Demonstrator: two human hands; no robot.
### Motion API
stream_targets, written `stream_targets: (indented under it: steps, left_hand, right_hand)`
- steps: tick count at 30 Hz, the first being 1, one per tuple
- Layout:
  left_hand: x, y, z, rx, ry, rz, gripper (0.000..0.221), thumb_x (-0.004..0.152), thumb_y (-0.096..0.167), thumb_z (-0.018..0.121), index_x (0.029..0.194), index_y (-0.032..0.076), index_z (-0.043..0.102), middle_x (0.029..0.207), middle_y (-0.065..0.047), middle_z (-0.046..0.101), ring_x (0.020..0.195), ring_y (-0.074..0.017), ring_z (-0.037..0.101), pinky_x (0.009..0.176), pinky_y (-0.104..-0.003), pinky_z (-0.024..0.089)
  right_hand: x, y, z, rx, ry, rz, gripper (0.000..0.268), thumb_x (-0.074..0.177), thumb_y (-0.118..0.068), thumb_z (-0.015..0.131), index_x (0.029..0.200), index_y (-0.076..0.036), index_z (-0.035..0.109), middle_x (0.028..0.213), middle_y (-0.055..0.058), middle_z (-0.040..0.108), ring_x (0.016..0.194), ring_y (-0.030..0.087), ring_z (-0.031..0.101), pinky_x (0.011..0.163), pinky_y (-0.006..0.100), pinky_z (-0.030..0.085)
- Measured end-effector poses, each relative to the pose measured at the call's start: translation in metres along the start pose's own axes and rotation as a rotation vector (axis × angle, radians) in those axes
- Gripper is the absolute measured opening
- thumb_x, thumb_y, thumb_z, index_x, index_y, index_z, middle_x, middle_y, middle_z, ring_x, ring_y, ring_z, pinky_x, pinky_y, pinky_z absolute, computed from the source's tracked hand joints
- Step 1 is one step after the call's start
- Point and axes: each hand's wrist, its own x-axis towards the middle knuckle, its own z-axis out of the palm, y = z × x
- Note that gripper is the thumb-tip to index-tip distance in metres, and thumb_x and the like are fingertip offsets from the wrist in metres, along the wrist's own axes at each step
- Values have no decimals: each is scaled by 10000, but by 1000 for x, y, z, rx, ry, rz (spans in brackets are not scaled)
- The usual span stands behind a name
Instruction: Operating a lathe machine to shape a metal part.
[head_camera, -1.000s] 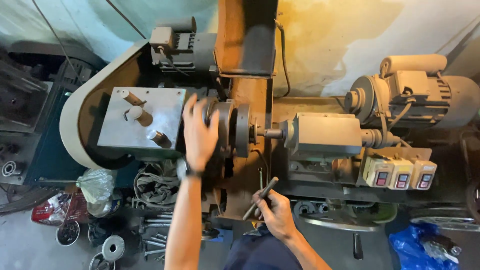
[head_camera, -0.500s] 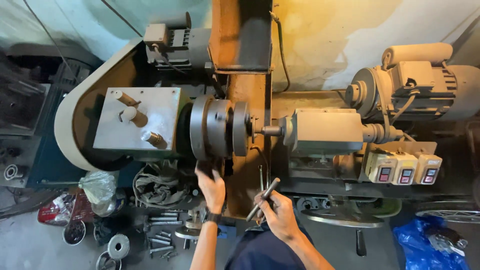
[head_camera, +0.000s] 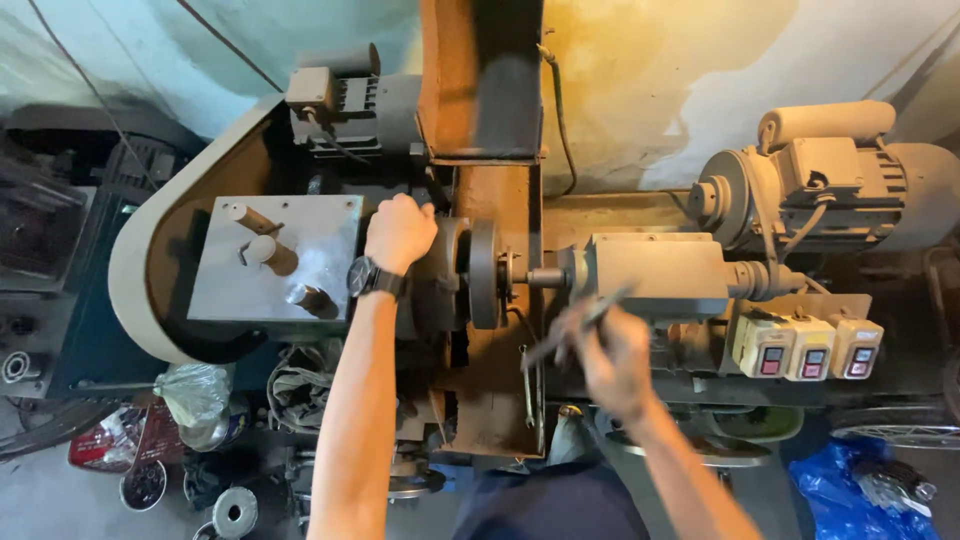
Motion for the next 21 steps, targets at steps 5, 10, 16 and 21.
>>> stream_targets:
  steps: [5, 10, 16, 21]
  left_hand:
    - [-1, -3, 1, -39, 10, -62, 466, 920, 412, 663, 954, -48, 733, 1022, -320, 700, 973, -483, 688, 854, -525, 567]
    - [-24, 5, -8, -60, 144, -114, 518, 879, 467, 714, 910, -50, 727, 993, -317, 697, 936, -483, 691, 816, -529, 570]
    - [-25, 8, -10, -43, 177, -85, 545, 872, 510, 725, 879, -35, 728, 976, -297, 699, 917, -465, 701, 792, -525, 575]
    - [-27, 11, -15, -53, 170, -105, 554, 858, 519, 730, 885, -34, 726, 975, -288, 699, 917, -461, 701, 783, -521, 575]
  right_hand:
    - [147, 40, 17, -204, 68, 82, 202, 1046, -173, 615, 944, 1, 615, 745, 64, 683, 629, 121, 685, 551, 291, 572]
    - [202, 82, 40, -415, -137, 365, 315, 1033, -235, 635, 864, 31, 616, 652, 102, 665, 541, 147, 687, 490, 326, 554]
    - [205, 80, 44, -453, -254, 457, 385, 1027, -276, 646, 800, 34, 661, 639, 103, 695, 535, 151, 684, 490, 335, 546]
    - [203, 101, 43, -439, -233, 393, 312, 1018, -241, 657, 895, 45, 681, 648, 102, 692, 545, 162, 696, 502, 310, 571]
